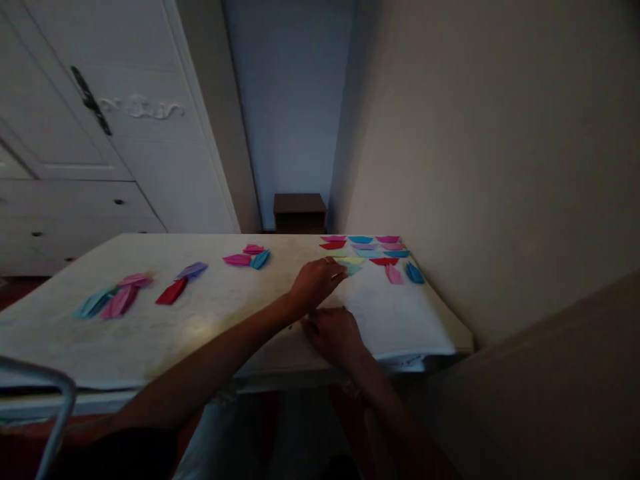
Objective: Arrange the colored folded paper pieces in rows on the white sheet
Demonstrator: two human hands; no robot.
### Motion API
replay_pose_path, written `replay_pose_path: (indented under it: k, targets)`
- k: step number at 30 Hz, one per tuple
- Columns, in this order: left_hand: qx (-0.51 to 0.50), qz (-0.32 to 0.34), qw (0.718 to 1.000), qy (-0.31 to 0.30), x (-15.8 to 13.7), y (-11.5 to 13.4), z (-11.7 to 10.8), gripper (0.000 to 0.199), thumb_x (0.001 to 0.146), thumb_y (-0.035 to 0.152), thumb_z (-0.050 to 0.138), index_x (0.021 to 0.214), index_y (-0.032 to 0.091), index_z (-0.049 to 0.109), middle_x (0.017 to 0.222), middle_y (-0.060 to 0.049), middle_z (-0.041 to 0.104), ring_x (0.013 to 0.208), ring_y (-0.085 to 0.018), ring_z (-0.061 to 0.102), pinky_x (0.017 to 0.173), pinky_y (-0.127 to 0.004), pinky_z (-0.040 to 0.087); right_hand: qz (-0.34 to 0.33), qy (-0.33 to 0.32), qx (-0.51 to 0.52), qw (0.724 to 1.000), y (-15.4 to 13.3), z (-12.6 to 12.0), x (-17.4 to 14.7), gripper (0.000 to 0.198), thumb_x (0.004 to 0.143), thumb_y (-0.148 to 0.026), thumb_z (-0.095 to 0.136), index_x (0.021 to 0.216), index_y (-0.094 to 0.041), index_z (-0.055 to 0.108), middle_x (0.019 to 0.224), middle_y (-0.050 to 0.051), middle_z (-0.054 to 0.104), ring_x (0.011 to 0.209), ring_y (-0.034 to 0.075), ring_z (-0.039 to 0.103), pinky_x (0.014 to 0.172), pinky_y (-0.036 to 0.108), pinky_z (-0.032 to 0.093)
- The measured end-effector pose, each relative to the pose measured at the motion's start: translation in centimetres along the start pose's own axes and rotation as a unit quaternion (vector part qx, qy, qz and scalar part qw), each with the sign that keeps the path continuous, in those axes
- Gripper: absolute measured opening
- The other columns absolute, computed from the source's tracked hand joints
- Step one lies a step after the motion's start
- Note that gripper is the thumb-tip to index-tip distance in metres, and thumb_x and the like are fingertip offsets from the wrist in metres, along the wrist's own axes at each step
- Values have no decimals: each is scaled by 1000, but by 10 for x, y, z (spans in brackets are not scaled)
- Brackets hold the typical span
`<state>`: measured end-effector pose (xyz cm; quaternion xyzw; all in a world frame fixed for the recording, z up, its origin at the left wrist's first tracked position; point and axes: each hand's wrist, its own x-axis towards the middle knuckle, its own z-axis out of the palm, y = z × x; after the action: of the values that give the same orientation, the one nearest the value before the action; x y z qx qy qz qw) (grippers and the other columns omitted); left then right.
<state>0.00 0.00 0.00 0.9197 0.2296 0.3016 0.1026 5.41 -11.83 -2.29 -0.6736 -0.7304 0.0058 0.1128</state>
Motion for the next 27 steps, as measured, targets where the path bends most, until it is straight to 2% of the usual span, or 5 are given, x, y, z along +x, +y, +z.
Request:
replay_pose_path:
  k: [6, 10, 15, 22, 27]
  targets:
    - [91, 62, 985, -135, 36, 15, 22, 27, 93, 34, 55, 88, 16, 75, 88, -11, 72, 80, -23, 66, 67, -30, 44, -16, -14, 16, 1000, 2, -2, 0, 34, 97, -36, 42, 90, -18, 70, 86, 9, 74, 78, 21, 69, 77, 32, 44]
    - [103, 118, 973, -171, 43, 18, 33, 25, 90, 36, 59, 85, 15, 72, 87, -11, 70, 76, -22, 64, 62, -29, 40, -29, 1, 29, 999, 4, 0, 0, 32, 95, -36, 45, 86, -18, 70, 82, 9, 74, 75, 22, 69, 73, 31, 45]
    - [53, 208, 960, -182, 50, 14, 46, 29, 90, 44, 58, 89, 18, 71, 93, -10, 69, 83, -21, 65, 70, -29, 43, -40, 4, 41, 998, 5, 3, 1, 31, 95, -35, 46, 84, -18, 70, 80, 9, 74, 73, 20, 69, 72, 30, 46]
    - [17, 197, 952, -234, 67, -4, 44, 29, 93, 34, 54, 119, 27, 65, 141, -4, 55, 116, -23, 59, 89, -31, 45, -55, 2, 62, 997, 6, 3, 0, 32, 97, -35, 45, 84, -18, 68, 82, 7, 74, 74, 21, 69, 73, 31, 47]
    - [25, 197, 937, -287, 71, -7, 52, 30, 93, 36, 54, 119, 28, 65, 136, -4, 59, 112, -22, 62, 87, -30, 46, -57, -3, 66, 996, 6, 2, 1, 33, 97, -36, 45, 84, -18, 69, 82, 7, 74, 74, 20, 69, 73, 30, 46]
